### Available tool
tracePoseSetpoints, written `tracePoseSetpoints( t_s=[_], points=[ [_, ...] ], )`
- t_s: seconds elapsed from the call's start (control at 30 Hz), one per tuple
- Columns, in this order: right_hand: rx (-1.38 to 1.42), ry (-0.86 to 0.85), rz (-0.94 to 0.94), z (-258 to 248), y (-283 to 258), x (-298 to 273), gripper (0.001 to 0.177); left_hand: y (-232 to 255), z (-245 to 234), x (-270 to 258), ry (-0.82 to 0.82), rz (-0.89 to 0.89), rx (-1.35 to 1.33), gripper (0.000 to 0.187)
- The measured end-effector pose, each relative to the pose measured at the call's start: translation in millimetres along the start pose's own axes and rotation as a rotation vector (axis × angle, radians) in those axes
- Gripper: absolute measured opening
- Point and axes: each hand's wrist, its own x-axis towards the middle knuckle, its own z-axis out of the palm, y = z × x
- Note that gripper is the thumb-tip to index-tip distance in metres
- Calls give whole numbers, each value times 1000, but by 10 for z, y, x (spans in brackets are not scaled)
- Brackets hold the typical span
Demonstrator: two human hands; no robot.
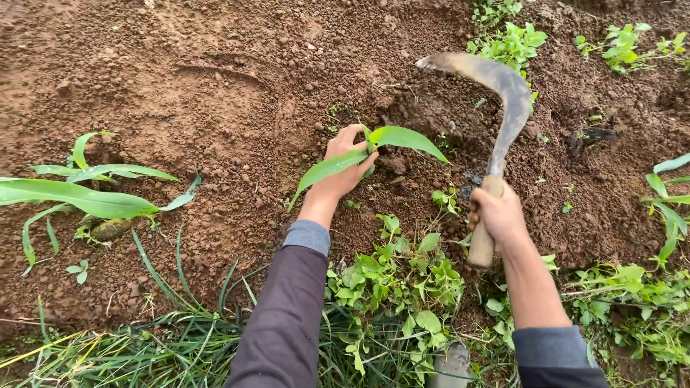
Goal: The person weeds around small corn plants in a garden bed. They use their hands to pull out small weeds and a sickle to loosen the soil and clear vegetation around the base of the plants.
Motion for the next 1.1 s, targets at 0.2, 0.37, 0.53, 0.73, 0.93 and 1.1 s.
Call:
tracePoseSetpoints(
  t_s=[0.2,0.37,0.53,0.73,0.93,1.1],
  points=[
    [40,31,-25,362,-136,760,17,16,-5,-3,12,43,65,11],
    [47,-53,-30,570,58,647,20,-4,33,-18,8,-1,36,14],
    [-37,-188,22,456,120,195,20,112,-37,-35,-18,-119,-36,16],
    [-119,-217,133,167,202,-207,24,176,-71,-60,45,-198,-36,16],
    [-12,-55,-90,140,-230,45,16,100,11,-36,52,-240,-115,13],
    [13,95,-162,392,-45,1154,9,178,-58,-74,34,-242,-98,16]
  ],
)
